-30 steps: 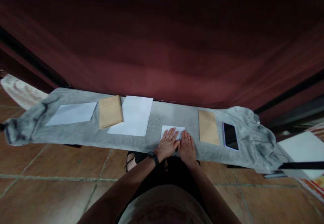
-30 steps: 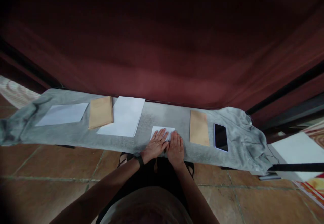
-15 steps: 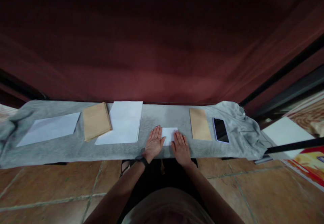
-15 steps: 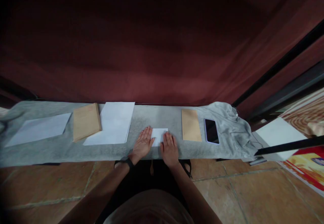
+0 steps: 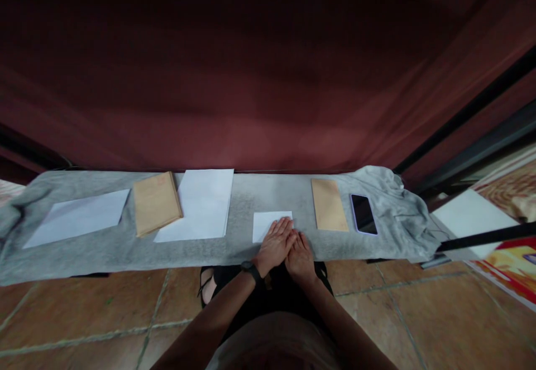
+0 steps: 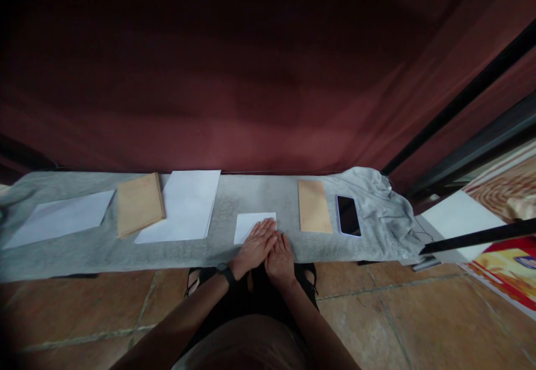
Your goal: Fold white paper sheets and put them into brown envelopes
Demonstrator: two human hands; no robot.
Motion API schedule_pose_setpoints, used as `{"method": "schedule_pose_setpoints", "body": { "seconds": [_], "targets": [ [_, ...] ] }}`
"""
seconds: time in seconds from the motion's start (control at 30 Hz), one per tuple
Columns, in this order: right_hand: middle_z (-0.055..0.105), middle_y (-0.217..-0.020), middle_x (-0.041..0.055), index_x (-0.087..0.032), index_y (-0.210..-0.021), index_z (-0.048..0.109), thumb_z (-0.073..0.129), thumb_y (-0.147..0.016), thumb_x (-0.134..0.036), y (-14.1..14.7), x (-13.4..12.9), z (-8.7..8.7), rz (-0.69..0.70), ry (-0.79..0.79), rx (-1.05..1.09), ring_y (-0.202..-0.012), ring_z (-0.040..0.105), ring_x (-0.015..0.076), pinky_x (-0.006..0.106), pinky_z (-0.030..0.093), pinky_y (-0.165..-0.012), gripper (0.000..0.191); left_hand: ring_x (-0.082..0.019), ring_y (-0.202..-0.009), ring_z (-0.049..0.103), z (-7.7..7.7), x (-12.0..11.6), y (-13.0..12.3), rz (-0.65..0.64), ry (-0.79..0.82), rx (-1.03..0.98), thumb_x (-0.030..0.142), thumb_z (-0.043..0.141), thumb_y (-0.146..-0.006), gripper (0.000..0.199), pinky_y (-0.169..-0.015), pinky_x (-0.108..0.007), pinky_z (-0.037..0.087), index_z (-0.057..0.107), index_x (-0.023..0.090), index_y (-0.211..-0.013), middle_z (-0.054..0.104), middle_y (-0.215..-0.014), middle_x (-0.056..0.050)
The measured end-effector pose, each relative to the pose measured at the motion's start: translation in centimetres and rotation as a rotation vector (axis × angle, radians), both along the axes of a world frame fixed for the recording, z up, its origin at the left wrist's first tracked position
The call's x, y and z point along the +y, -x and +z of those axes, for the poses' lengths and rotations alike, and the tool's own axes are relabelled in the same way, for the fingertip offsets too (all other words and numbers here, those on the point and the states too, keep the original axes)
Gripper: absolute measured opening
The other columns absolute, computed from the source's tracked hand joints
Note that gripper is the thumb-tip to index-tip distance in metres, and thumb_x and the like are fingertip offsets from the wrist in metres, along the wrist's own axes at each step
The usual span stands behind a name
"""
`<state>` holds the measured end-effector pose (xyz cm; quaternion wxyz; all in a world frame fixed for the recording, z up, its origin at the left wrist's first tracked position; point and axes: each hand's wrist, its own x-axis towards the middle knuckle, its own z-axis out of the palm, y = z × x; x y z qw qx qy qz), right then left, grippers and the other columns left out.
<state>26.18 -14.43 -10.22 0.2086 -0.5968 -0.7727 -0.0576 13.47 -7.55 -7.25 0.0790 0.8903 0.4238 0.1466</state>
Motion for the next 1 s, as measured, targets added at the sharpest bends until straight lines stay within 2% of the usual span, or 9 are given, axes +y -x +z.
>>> {"method": "schedule_pose_setpoints", "body": {
  "seconds": [0.17, 0.4, 0.67, 0.9, 1.0],
  "targets": [
    [0.056, -0.147, 0.0164, -0.008, -0.143, 0.055, 0.043, -0.101, -0.025, 0.0, -0.1, 0.1, 0.007, -0.005, -0.001, -0.142, 0.047, 0.0273, 0.048, 0.031, -0.122, 0.047, -0.021, -0.152, 0.031, 0.0, 0.6, -0.2, -0.019, 0.013, 0.014, 0.047, 0.026, -0.107, 0.060, -0.124, -0.044, 0.029, 0.035, 0.014, -0.156, 0.040, -0.161, -0.011],
    [0.051, -0.152, 0.0151, -0.010, -0.146, 0.052, 0.041, -0.104, -0.030, 0.2, 0.0, 1.0, -0.018, 0.011, 0.000, -0.141, 0.047, 0.0275, 0.047, 0.030, -0.120, 0.048, -0.023, -0.153, 0.027, -0.5, 1.7, 2.1, 0.022, -0.024, 0.067, 0.050, 0.028, -0.106, 0.064, -0.125, -0.046, 0.025, 0.033, 0.012, -0.157, 0.036, -0.163, -0.013],
    [0.048, -0.154, 0.0164, -0.009, -0.156, 0.037, 0.041, -0.106, -0.035, -0.1, -0.5, 1.2, -0.035, -0.011, 0.015, -0.143, 0.045, 0.0287, 0.048, 0.031, -0.120, 0.057, -0.025, -0.153, 0.027, -0.4, 2.0, 5.4, 0.147, -0.050, 0.101, 0.048, 0.030, -0.105, 0.064, -0.125, -0.046, 0.026, 0.033, 0.010, -0.157, 0.035, -0.163, -0.016],
    [0.047, -0.154, 0.0147, -0.011, -0.153, 0.043, 0.034, -0.108, -0.033, -0.1, 0.0, 1.5, -0.113, 0.100, 0.042, -0.144, 0.044, 0.0276, 0.048, 0.028, -0.121, 0.051, -0.027, -0.154, 0.026, -0.4, 1.8, 6.4, 0.222, -0.037, 0.126, 0.046, 0.026, -0.105, 0.064, -0.125, -0.047, 0.026, 0.035, 0.008, -0.156, 0.034, -0.163, -0.017],
    [0.050, -0.153, 0.0106, -0.016, -0.152, 0.046, 0.030, -0.108, -0.033, -0.1, 1.2, 2.1, -0.028, 0.146, 0.056, -0.145, 0.044, 0.0230, 0.045, 0.030, -0.121, 0.049, -0.027, -0.154, 0.026, -0.4, 1.9, 6.4, 0.226, -0.036, 0.118, 0.047, 0.026, -0.105, 0.063, -0.124, -0.048, 0.026, 0.035, 0.011, -0.156, 0.034, -0.163, -0.016]
  ]
}}
